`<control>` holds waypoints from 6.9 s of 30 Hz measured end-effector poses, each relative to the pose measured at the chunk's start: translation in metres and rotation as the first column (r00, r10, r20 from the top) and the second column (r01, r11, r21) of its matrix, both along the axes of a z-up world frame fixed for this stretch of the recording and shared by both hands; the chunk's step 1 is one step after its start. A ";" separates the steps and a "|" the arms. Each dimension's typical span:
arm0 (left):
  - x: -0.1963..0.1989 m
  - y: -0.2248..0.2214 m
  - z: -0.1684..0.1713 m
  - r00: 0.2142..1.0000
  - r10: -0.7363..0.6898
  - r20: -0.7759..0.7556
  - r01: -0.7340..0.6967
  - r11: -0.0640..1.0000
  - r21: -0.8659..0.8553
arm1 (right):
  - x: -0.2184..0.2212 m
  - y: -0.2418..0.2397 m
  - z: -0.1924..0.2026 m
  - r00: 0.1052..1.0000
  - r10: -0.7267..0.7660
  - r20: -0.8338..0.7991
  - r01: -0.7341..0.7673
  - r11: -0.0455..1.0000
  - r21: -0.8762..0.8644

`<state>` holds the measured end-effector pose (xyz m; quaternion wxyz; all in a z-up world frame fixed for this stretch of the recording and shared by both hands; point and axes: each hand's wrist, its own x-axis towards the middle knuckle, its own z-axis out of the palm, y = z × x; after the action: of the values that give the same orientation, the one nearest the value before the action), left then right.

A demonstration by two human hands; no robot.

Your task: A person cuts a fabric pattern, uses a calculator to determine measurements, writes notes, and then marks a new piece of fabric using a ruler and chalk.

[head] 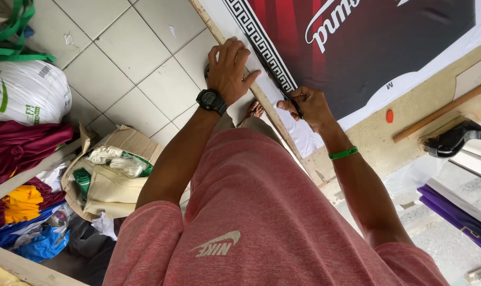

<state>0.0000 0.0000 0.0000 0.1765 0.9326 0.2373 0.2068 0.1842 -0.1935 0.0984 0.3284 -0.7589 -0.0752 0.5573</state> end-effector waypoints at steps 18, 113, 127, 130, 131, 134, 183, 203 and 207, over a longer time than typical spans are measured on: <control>0.003 -0.001 -0.012 0.994 -0.020 0.110 0.016 0.999 0.036 | 0.000 0.056 -0.052 1.000 -0.026 -0.015 0.029 0.962 0.271; -0.018 0.390 -0.006 0.997 0.043 -0.065 -0.043 0.999 -0.003 | -0.023 0.407 0.004 0.999 0.045 0.024 -0.046 0.998 0.045; -0.020 0.388 -0.005 1.000 0.010 -0.029 -0.012 0.998 -0.058 | -0.020 0.442 -0.015 0.998 0.058 0.031 -0.061 0.989 0.138; -0.019 0.390 -0.008 0.999 0.014 -0.042 -0.016 0.999 -0.046 | -0.020 0.449 -0.006 0.996 0.077 0.039 -0.082 0.985 0.151; -0.019 0.389 -0.009 0.999 0.014 -0.039 -0.016 0.999 -0.040 | -0.021 0.453 0.002 0.996 0.084 0.029 -0.087 0.990 0.107; -0.020 0.387 -0.008 0.999 0.024 -0.032 -0.025 0.999 -0.026 | -0.024 0.469 0.003 0.995 0.094 0.036 -0.097 0.991 0.096; -0.407 0.857 -0.156 0.874 0.204 -0.442 -0.463 0.629 -0.624 | 0.061 0.655 0.000 -0.328 0.099 0.939 -0.093 0.986 -0.137; -0.385 1.354 -0.125 0.405 0.319 -0.857 -0.860 -0.184 -0.475 | 0.003 1.725 -0.087 0.402 0.854 0.331 -0.825 0.495 -0.272; -0.347 1.498 -0.162 0.519 0.171 -0.838 -0.812 -0.208 -0.545 | -0.001 1.883 -0.122 0.384 0.809 0.445 -0.821 0.520 -0.236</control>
<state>-0.3467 1.4976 -0.1617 0.5634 0.3752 0.7113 -0.1892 0.1828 1.6899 -0.0237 -0.0105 -0.7358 -0.5264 0.4259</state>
